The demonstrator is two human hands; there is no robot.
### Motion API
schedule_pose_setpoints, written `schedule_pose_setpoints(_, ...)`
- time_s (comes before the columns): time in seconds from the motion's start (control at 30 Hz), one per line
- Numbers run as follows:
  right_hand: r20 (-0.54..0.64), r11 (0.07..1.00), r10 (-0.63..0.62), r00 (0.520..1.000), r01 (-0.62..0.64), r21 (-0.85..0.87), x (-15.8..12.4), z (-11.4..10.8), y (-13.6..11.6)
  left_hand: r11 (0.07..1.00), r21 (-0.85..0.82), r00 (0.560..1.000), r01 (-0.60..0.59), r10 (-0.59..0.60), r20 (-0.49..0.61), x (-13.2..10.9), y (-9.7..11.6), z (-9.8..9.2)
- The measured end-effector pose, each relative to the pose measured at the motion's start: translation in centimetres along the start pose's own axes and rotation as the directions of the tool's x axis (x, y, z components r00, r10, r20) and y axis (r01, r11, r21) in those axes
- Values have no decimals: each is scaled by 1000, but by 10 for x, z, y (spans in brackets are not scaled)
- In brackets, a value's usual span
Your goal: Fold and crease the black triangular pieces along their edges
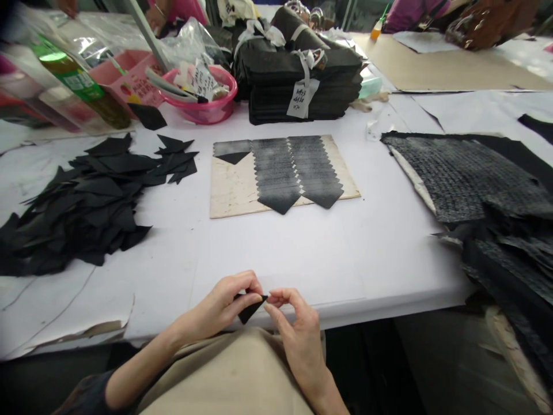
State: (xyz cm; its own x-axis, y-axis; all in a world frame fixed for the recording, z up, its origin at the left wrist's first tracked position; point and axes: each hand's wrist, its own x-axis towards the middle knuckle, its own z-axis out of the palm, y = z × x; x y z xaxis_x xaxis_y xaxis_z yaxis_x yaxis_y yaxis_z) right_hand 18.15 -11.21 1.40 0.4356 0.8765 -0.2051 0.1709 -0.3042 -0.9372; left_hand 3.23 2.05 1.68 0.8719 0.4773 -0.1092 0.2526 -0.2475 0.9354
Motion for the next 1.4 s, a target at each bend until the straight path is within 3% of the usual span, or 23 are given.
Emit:
schedule_pose_setpoints(0.13, 36, 999, -29, 999, 27, 42, -1, -1, -10, 991, -127, 999, 32, -32, 1, -2, 8, 0)
schedule_pose_setpoints(0.33, 42, 996, -47, 998, 44, 78, -1, -1, -13, 985, -167, 999, 45, -44, 7, -2, 13, 1)
schedule_pose_setpoints(0.67, 65, 996, -13, 998, 7, 92, 0, -1, -17, 983, -172, 998, 61, -60, 11, -5, 16, 2)
schedule_pose_setpoints(1.0, -9, 995, 77, 997, -76, 64, -2, 5, -18, 999, -53, 1000, -6, 7, 18, -3, 16, 12)
schedule_pose_setpoints(1.2, 99, 970, 68, 993, -89, 227, 0, 1, -12, 991, -113, 998, 68, -67, 7, -2, 16, 11)
schedule_pose_setpoints(1.4, 70, 966, 102, 992, -116, 233, 2, -3, -4, 982, -144, 992, 126, -126, 6, -1, 13, 10)
